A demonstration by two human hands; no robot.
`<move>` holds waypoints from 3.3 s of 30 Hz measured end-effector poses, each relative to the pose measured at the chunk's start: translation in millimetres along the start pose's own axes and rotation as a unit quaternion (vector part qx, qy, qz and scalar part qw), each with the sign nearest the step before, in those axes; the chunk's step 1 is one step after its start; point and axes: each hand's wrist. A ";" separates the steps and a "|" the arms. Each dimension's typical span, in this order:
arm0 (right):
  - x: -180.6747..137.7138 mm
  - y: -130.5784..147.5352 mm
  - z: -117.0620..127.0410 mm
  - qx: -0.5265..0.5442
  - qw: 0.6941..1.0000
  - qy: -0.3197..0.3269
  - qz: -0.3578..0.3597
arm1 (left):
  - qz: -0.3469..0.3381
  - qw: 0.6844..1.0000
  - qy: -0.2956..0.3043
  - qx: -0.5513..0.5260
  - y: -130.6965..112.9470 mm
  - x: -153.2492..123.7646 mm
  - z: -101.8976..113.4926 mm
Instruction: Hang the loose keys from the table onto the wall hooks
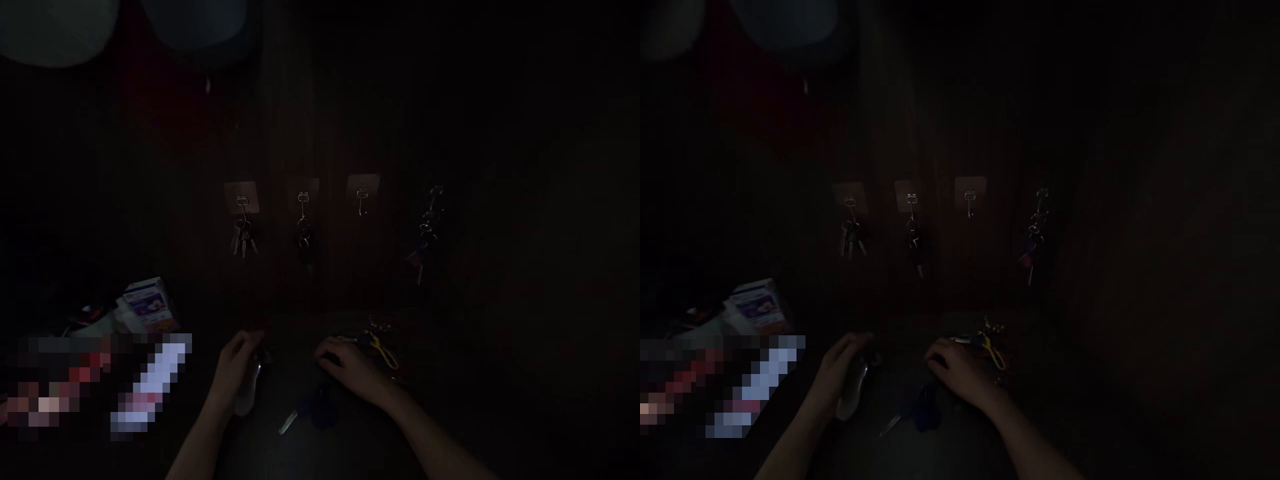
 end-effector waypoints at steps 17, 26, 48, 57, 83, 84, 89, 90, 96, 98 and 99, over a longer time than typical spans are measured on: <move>-0.3 22.5 -4.5 0.045 0.996 -0.077 -0.014 | 0.039 0.970 0.137 -0.195 -2.8 -16.4 -22.7; -2.0 45.1 -20.7 0.121 0.986 -0.116 0.027 | -0.052 0.994 0.095 0.011 -12.4 -28.0 -35.2; -5.1 38.1 -11.2 0.185 0.962 -0.200 -0.030 | -0.080 0.956 0.254 0.124 7.5 -34.0 -43.6; 2.7 35.3 -5.9 0.313 0.916 -0.241 -0.061 | 0.029 0.950 0.310 -0.026 -10.8 -32.9 -40.2; 23.7 72.9 47.6 0.265 0.934 -0.240 -0.004 | 0.113 0.923 0.232 -0.286 -12.2 -29.4 -36.3; 27.1 75.4 51.2 0.255 0.936 -0.243 0.003 | 0.110 0.923 0.228 -0.289 -12.1 -29.8 -36.4; 46.0 83.4 69.4 0.173 0.944 -0.274 0.058 | 0.115 0.928 0.211 -0.286 -5.4 -28.9 -37.0; 49.9 84.7 73.5 0.150 0.944 -0.286 0.073 | 0.120 0.928 0.205 -0.286 -2.9 -27.7 -37.1; 75.8 95.8 99.1 0.073 0.925 -0.342 0.146 | 0.130 0.936 0.171 -0.280 11.1 -19.1 -39.4; 85.0 101.7 106.2 0.061 0.916 -0.358 0.168 | 0.129 0.940 0.162 -0.272 13.7 -17.3 -40.4; 89.7 105.1 109.2 0.056 0.912 -0.365 0.179 | 0.128 0.942 0.159 -0.266 14.5 -16.8 -40.9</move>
Point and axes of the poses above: each hand's wrist, its own x-axis towards the middle knuckle, its own z-axis out of the back of the hand, y = z × x, and after that the axes turned 2 degrees about y, right-handed
